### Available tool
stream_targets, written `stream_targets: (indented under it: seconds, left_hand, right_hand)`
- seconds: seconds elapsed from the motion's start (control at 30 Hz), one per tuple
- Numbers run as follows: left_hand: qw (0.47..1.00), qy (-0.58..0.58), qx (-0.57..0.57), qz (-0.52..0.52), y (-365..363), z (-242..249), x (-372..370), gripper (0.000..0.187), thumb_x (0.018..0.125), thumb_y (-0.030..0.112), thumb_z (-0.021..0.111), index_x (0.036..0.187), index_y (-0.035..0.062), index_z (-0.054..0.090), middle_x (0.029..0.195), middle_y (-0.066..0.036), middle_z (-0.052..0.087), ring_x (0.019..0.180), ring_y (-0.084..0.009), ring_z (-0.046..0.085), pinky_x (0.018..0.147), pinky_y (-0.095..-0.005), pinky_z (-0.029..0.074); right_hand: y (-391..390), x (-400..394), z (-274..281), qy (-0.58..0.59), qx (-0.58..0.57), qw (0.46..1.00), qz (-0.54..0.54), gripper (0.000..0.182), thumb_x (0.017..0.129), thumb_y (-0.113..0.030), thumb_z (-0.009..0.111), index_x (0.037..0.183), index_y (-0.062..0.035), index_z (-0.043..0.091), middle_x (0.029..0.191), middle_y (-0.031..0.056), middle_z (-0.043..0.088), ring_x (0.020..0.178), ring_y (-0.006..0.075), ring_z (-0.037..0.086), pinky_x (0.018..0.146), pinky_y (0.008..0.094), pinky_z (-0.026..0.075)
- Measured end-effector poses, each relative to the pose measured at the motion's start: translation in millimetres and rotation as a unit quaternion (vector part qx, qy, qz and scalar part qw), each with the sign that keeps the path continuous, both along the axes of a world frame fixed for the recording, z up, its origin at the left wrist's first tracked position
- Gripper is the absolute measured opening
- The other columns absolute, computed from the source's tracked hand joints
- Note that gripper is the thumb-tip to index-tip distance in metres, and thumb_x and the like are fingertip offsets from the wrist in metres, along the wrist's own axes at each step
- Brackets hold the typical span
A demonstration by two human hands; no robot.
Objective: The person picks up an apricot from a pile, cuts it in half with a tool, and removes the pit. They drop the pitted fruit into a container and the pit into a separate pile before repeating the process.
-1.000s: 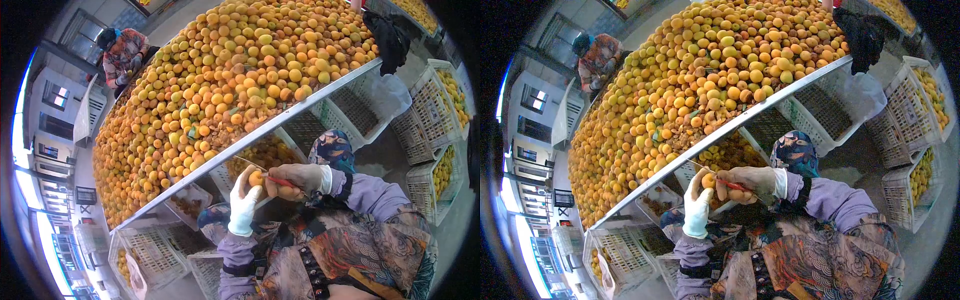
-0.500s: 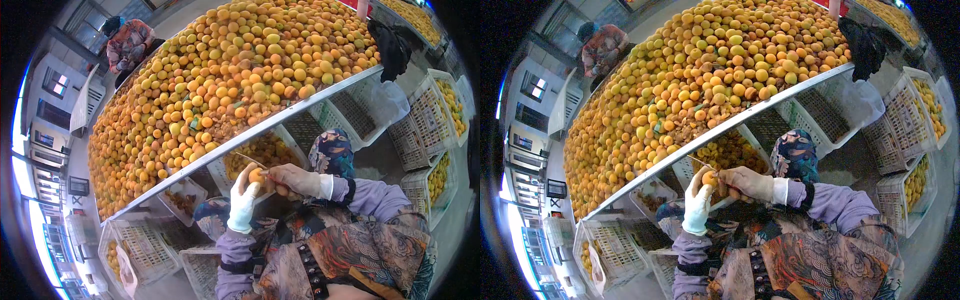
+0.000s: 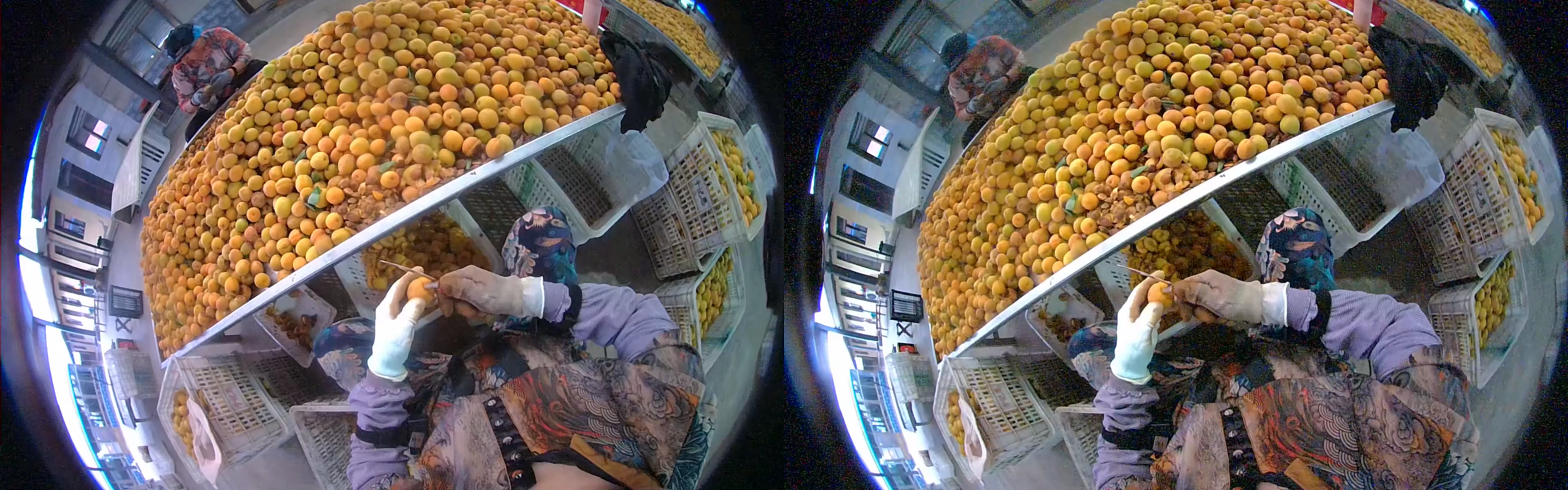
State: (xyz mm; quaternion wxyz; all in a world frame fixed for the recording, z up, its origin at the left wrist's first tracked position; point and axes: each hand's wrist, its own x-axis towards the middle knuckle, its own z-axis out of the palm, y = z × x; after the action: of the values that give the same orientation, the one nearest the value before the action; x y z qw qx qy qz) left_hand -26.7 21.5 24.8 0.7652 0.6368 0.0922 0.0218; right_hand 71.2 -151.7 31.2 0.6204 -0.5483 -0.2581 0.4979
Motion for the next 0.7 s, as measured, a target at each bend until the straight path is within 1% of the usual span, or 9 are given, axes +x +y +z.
stream_targets:
  seconds: [0.07, 0.17, 0.23, 0.3, 0.4, 0.5, 0.6, 0.67, 0.7]
  left_hand:
    - [1.000, 0.000, -0.003, -0.002, 2, -2, -1, 0.043, 0.082, 0.003, 0.054, 0.124, -0.0038, 0.048, 0.120, -0.012, 0.052, 0.108, -0.0200, 0.051, 0.095, -0.0315, 0.043]
    - [0.998, 0.058, -0.013, -0.035, 1, 19, -1, 0.042, 0.082, 0.004, 0.055, 0.123, -0.0053, 0.048, 0.119, -0.013, 0.052, 0.107, -0.0205, 0.052, 0.096, -0.0318, 0.041]
    - [0.998, 0.037, 0.010, -0.041, 1, 15, 0, 0.042, 0.082, 0.007, 0.054, 0.122, -0.0057, 0.049, 0.116, -0.012, 0.054, 0.106, -0.0188, 0.052, 0.094, -0.0296, 0.041]
    - [0.998, 0.018, 0.032, -0.046, 1, 12, 0, 0.042, 0.082, 0.009, 0.053, 0.120, -0.0062, 0.050, 0.114, -0.011, 0.056, 0.105, -0.0171, 0.052, 0.092, -0.0275, 0.040]
    - [0.998, 0.033, 0.017, -0.060, 4, 11, 3, 0.042, 0.082, 0.008, 0.056, 0.121, -0.0052, 0.049, 0.114, -0.012, 0.055, 0.104, -0.0192, 0.053, 0.091, -0.0303, 0.044]
    - [0.991, 0.044, 0.080, -0.099, 5, 10, 5, 0.040, 0.081, 0.008, 0.057, 0.118, -0.0057, 0.051, 0.110, -0.012, 0.057, 0.101, -0.0178, 0.054, 0.088, -0.0292, 0.045]
    - [0.993, 0.092, 0.003, -0.077, 0, 11, 7, 0.038, 0.080, 0.007, 0.057, 0.115, -0.0064, 0.053, 0.106, -0.011, 0.059, 0.098, -0.0168, 0.055, 0.087, -0.0287, 0.045]
    - [0.990, 0.059, 0.106, -0.067, 0, 8, 8, 0.037, 0.080, 0.007, 0.057, 0.114, -0.0064, 0.054, 0.106, -0.011, 0.058, 0.097, -0.0165, 0.055, 0.085, -0.0284, 0.045]
    - [0.990, 0.063, 0.104, -0.068, -1, 6, 7, 0.037, 0.080, 0.007, 0.057, 0.114, -0.0064, 0.054, 0.106, -0.011, 0.058, 0.097, -0.0165, 0.055, 0.085, -0.0284, 0.045]
  right_hand:
    - [-2, 1, 0, -0.009, 0.012, 1.000, 0.000, 0.054, 0.093, -0.054, 0.037, 0.081, -0.0059, 0.059, 0.049, -0.0029, 0.039, 0.041, 0.0074, 0.036, 0.038, 0.0225, 0.025]
    - [-8, 4, 9, 0.042, -0.026, 0.998, 0.039, 0.051, 0.095, -0.049, 0.036, 0.080, -0.0037, 0.056, 0.048, -0.0017, 0.037, 0.040, 0.0069, 0.031, 0.038, 0.0230, 0.024]
    - [-12, 6, 12, 0.135, -0.052, 0.987, 0.067, 0.052, 0.094, -0.050, 0.037, 0.078, -0.0037, 0.055, 0.047, -0.0026, 0.035, 0.039, 0.0073, 0.030, 0.037, 0.0235, 0.023]
    - [-12, 6, 8, 0.128, -0.052, 0.988, 0.068, 0.053, 0.093, -0.051, 0.037, 0.078, -0.0038, 0.055, 0.046, -0.0028, 0.034, 0.038, 0.0074, 0.029, 0.037, 0.0236, 0.022]
    - [-13, 6, 3, 0.103, -0.055, 0.991, 0.066, 0.054, 0.093, -0.052, 0.036, 0.077, -0.0040, 0.055, 0.045, -0.0031, 0.033, 0.038, 0.0076, 0.030, 0.036, 0.0235, 0.022]
    - [-14, 7, -12, 0.075, -0.044, 0.993, 0.076, 0.056, 0.093, -0.054, 0.034, 0.078, -0.0044, 0.055, 0.046, -0.0032, 0.034, 0.038, 0.0075, 0.030, 0.035, 0.0230, 0.022]
    - [-17, 5, -15, 0.092, -0.035, 0.992, 0.081, 0.058, 0.093, -0.055, 0.031, 0.079, -0.0049, 0.055, 0.046, -0.0033, 0.036, 0.038, 0.0076, 0.031, 0.035, 0.0230, 0.023]
    - [-15, 2, -16, 0.122, -0.043, 0.989, 0.077, 0.059, 0.093, -0.056, 0.029, 0.079, -0.0052, 0.055, 0.047, -0.0034, 0.036, 0.037, 0.0079, 0.031, 0.035, 0.0233, 0.024]
    - [-13, -3, -20, 0.168, -0.044, 0.983, 0.054, 0.059, 0.093, -0.056, 0.028, 0.080, -0.0055, 0.054, 0.047, -0.0035, 0.036, 0.037, 0.0079, 0.031, 0.034, 0.0235, 0.023]
